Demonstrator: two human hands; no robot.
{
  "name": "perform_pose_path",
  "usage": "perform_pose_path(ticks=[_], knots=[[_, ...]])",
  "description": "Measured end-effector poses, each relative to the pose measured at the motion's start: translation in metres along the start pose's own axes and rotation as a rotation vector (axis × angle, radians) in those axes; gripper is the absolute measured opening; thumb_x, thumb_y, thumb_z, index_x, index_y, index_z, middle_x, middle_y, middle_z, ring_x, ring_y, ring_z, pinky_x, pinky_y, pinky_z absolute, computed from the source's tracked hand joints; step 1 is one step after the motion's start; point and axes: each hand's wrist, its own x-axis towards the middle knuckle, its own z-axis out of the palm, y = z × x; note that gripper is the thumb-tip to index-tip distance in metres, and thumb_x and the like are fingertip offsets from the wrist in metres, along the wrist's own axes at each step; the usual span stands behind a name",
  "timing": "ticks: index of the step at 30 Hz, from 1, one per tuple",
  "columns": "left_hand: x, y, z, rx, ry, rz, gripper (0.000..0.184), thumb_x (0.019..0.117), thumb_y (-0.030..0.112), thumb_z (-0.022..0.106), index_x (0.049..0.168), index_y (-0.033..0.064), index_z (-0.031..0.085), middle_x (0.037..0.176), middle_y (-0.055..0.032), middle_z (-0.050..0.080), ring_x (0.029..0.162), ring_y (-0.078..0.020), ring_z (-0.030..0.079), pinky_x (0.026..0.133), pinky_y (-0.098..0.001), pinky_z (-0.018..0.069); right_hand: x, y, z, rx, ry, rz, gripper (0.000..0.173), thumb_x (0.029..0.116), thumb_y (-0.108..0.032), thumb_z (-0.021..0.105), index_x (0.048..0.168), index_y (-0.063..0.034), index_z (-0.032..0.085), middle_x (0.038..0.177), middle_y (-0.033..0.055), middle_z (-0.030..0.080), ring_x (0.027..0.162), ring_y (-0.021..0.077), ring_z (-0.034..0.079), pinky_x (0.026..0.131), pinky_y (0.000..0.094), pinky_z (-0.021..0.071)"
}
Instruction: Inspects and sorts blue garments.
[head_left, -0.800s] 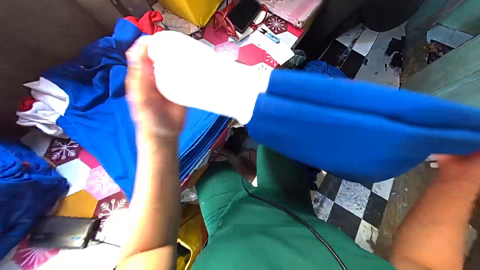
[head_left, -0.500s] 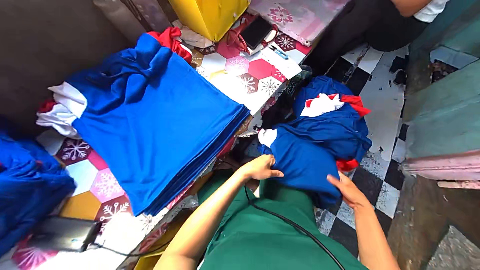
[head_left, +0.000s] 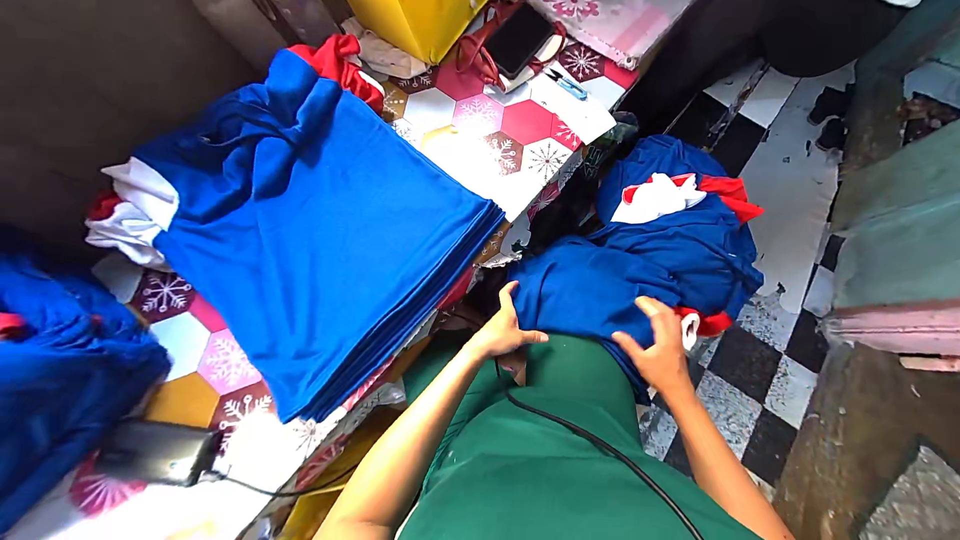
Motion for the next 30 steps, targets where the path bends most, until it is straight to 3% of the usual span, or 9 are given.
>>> perform_pose_path(ticks=[2, 4, 7, 10, 13, 18, 22, 26, 30], knots=[[-0.002, -0.004, 0.004, 0.123, 0.048, 0.112, 0.092, 0.0876, 0.018, 0.080, 0.157, 0.0024, 0.021, 0.129, -0.0291, 0.061, 0.119, -0.0377, 0.064, 0.104, -0.0548, 0.0495, -0.009, -0.009, 0.027, -0.093, -0.051, -0.156, 0.061, 0.0878, -0.046, 0.074, 0.134, -0.0067, 0.067, 0.141, 0.0203, 0.060, 0.131, 0.0433, 0.055, 0.110, 0.0623, 0.0399], [-0.008, 0.008, -0.003, 0.056, 0.105, 0.195, 0.050, 0.0973, 0.010, 0.065, 0.141, -0.0011, 0.044, 0.114, -0.0234, 0.067, 0.105, -0.0325, 0.069, 0.095, -0.0518, 0.0541, -0.004, -0.016, 0.040, -0.097, -0.004, -0.221, 0.037, 0.0937, -0.034, 0.069, 0.121, -0.0094, 0.075, 0.125, 0.0170, 0.070, 0.118, 0.0398, 0.063, 0.106, 0.0602, 0.0438], [-0.022, 0.038, -0.012, -0.434, 0.216, 0.279, 0.019, 0.1025, 0.006, 0.053, 0.119, 0.0095, 0.044, 0.098, -0.0052, 0.060, 0.083, -0.0127, 0.063, 0.075, -0.0338, 0.0549, 0.022, -0.043, 0.022, 0.162, -0.030, -0.067, 0.018, 0.0949, -0.008, 0.065, 0.105, 0.0004, 0.077, 0.103, 0.0146, 0.075, 0.102, 0.0243, 0.071, 0.098, 0.0427, 0.0541], [-0.018, 0.044, -0.017, -0.655, 0.277, 0.171, 0.022, 0.1050, 0.007, 0.049, 0.124, 0.0170, 0.046, 0.094, -0.0027, 0.064, 0.069, -0.0115, 0.064, 0.059, -0.0287, 0.0570, 0.046, -0.058, 0.014, 0.238, -0.127, 0.121, 0.020, 0.0978, -0.012, 0.064, 0.111, 0.0013, 0.072, 0.106, 0.0147, 0.074, 0.100, 0.0192, 0.070, 0.093, 0.0367, 0.0551], [-0.011, 0.030, -0.013, -0.627, 0.129, -0.022, 0.034, 0.1120, 0.022, 0.034, 0.143, 0.0102, 0.044, 0.099, -0.0102, 0.071, 0.080, -0.0180, 0.071, 0.075, -0.0345, 0.0606, 0.053, -0.055, 0.030, 0.003, -0.118, -0.002, 0.031, 0.0972, -0.015, 0.064, 0.125, -0.0019, 0.071, 0.125, 0.0194, 0.069, 0.119, 0.0362, 0.063, 0.105, 0.0519, 0.0479], [-0.019, 0.022, -0.006, -0.719, 0.138, 0.021, 0.061, 0.1124, 0.044, 0.013, 0.136, 0.0083, 0.056, 0.112, -0.0094, 0.069, 0.095, -0.0172, 0.069, 0.081, -0.0342, 0.0588, 0.036, -0.057, 0.059, -0.073, 0.173, -0.339, 0.031, 0.0947, -0.028, 0.068, 0.115, -0.0057, 0.077, 0.112, 0.0176, 0.071, 0.100, 0.0345, 0.067, 0.086, 0.0472, 0.0540], [-0.031, 0.019, -0.008, -0.595, 0.209, 0.080, 0.050, 0.1115, 0.041, 0.024, 0.132, 0.0076, 0.055, 0.114, -0.0090, 0.065, 0.101, -0.0164, 0.066, 0.086, -0.0364, 0.0568, 0.028, -0.069, 0.072, -0.148, 0.215, -0.444, 0.033, 0.0933, -0.032, 0.070, 0.113, -0.0058, 0.078, 0.103, 0.0151, 0.074, 0.091, 0.0327, 0.070, 0.079, 0.0455, 0.0565], [-0.054, 0.030, -0.021, -0.480, 0.105, 0.145, 0.032, 0.0929, 0.006, 0.069, 0.121, 0.0011, 0.054, 0.108, -0.0082, 0.066, 0.096, -0.0137, 0.068, 0.086, -0.0328, 0.0582, 0.030, -0.079, 0.079, -0.182, 0.045, -0.323, 0.040, 0.0890, -0.017, 0.072, 0.125, 0.0008, 0.071, 0.109, 0.0202, 0.074, 0.098, 0.0394, 0.071, 0.084, 0.0535, 0.0565], [-0.065, 0.034, -0.028, -0.610, 0.051, 0.216, 0.031, 0.0861, -0.009, 0.067, 0.108, 0.0073, 0.053, 0.096, -0.0015, 0.069, 0.088, -0.0103, 0.069, 0.084, -0.0297, 0.0584, 0.034, -0.076, 0.073, -0.166, 0.062, -0.256, 0.035, 0.0895, -0.008, 0.066, 0.123, -0.0003, 0.073, 0.101, 0.0182, 0.075, 0.093, 0.0368, 0.072, 0.083, 0.0521, 0.0557]])
